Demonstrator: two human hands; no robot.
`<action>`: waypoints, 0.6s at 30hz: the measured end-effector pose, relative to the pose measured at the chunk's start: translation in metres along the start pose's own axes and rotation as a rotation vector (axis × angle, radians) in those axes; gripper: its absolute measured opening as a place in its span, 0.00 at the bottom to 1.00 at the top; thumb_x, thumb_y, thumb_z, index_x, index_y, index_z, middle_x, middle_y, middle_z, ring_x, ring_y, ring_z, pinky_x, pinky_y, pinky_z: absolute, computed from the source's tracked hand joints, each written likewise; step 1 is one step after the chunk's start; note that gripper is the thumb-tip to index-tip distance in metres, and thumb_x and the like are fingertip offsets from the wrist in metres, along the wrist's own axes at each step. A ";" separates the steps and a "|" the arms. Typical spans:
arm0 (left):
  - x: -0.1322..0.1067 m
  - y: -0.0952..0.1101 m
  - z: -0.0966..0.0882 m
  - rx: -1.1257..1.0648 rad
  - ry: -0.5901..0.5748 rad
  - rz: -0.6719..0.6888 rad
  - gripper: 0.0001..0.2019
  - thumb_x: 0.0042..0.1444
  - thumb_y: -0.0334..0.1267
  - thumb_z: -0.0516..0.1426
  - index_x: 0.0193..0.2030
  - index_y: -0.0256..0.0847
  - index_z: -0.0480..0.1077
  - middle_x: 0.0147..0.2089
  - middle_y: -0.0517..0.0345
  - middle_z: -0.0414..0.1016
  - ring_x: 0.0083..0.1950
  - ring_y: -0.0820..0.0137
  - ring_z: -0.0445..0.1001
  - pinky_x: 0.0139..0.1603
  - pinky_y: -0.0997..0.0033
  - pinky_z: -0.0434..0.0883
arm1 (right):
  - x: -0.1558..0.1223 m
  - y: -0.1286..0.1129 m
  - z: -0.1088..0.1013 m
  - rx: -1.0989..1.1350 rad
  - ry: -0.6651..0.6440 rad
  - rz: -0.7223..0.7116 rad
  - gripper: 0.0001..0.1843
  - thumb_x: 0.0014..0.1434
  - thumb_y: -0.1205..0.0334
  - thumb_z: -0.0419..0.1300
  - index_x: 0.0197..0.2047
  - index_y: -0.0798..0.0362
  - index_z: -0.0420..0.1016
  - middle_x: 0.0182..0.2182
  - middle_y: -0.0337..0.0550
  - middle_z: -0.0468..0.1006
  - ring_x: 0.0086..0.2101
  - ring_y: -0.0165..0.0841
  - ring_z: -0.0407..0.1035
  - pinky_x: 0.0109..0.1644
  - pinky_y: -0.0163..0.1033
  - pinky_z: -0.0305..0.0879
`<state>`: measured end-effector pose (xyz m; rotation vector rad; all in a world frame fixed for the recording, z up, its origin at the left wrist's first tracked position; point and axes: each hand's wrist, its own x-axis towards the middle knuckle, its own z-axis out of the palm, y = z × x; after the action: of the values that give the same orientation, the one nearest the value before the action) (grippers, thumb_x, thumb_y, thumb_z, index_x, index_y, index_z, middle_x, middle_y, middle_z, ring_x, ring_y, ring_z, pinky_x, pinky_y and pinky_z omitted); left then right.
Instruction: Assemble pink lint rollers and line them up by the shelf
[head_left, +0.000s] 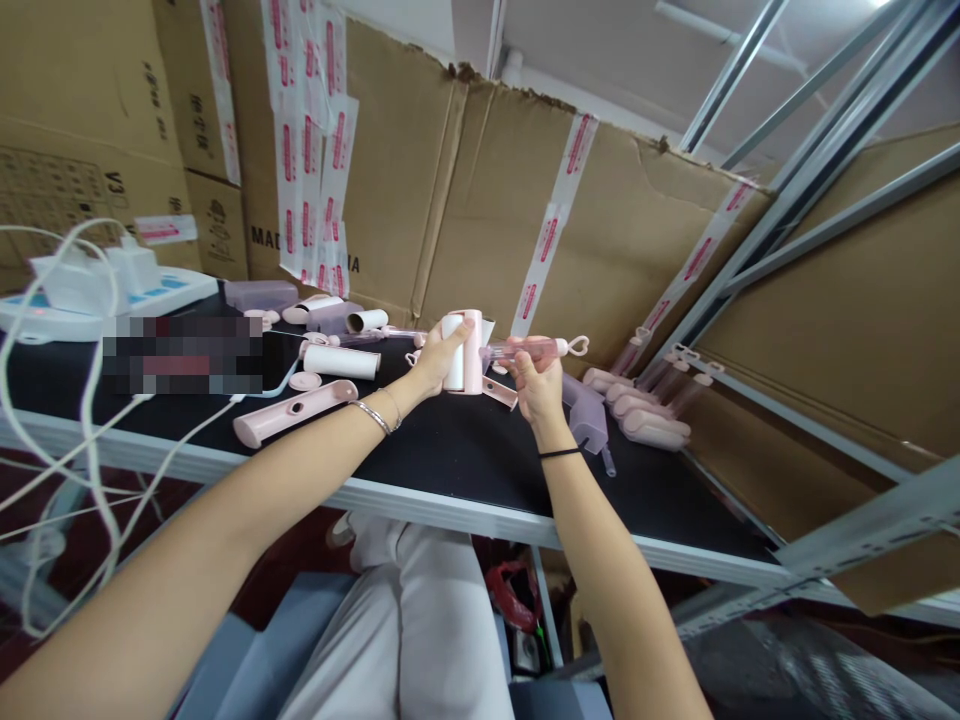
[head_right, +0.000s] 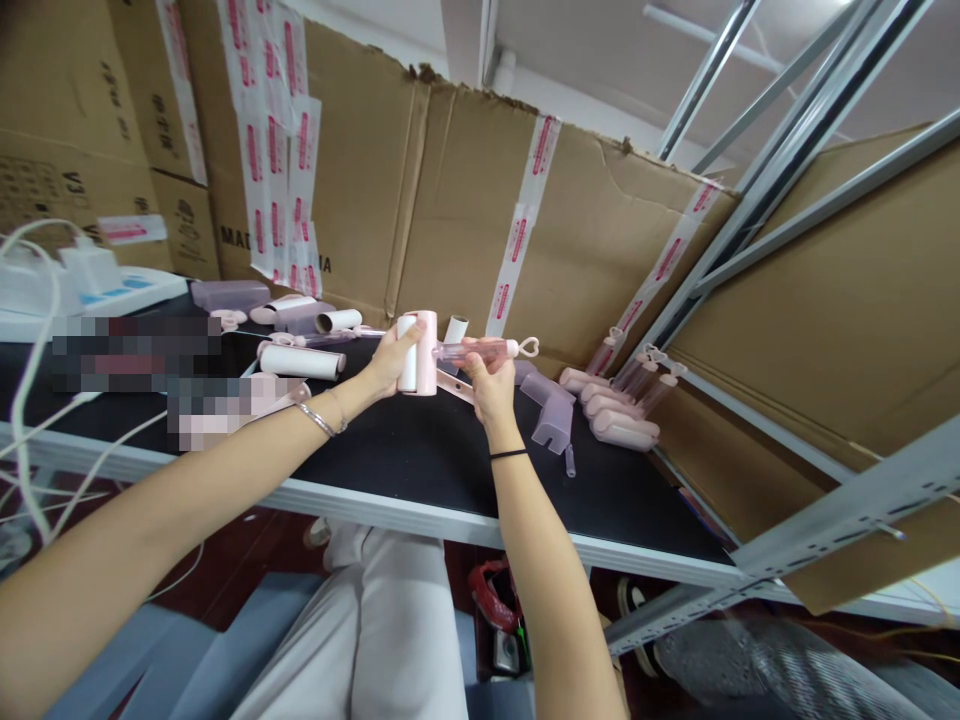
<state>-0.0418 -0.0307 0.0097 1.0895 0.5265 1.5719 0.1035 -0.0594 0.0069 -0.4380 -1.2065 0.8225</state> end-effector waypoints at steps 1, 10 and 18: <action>0.000 0.000 0.000 -0.002 0.004 -0.006 0.24 0.42 0.52 0.64 0.41 0.41 0.66 0.27 0.63 0.71 0.25 0.75 0.72 0.24 0.76 0.71 | 0.000 -0.001 0.000 0.002 -0.001 -0.001 0.19 0.43 0.58 0.69 0.35 0.50 0.65 0.34 0.34 0.77 0.32 0.25 0.73 0.36 0.32 0.73; -0.003 0.009 0.013 -0.058 -0.074 -0.001 0.24 0.41 0.54 0.63 0.39 0.40 0.66 0.26 0.63 0.71 0.24 0.76 0.71 0.26 0.75 0.71 | 0.004 0.005 0.008 0.187 0.221 0.180 0.18 0.47 0.49 0.65 0.30 0.51 0.63 0.24 0.31 0.73 0.25 0.22 0.70 0.29 0.27 0.70; -0.004 0.003 0.008 -0.029 -0.105 0.002 0.24 0.42 0.54 0.63 0.40 0.40 0.66 0.26 0.62 0.72 0.24 0.75 0.72 0.25 0.74 0.71 | 0.003 0.001 0.009 0.260 0.281 0.266 0.18 0.46 0.50 0.66 0.30 0.51 0.64 0.22 0.29 0.72 0.21 0.22 0.69 0.25 0.27 0.69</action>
<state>-0.0366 -0.0370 0.0146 1.1440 0.4303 1.5109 0.0951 -0.0577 0.0111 -0.4877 -0.7774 1.0917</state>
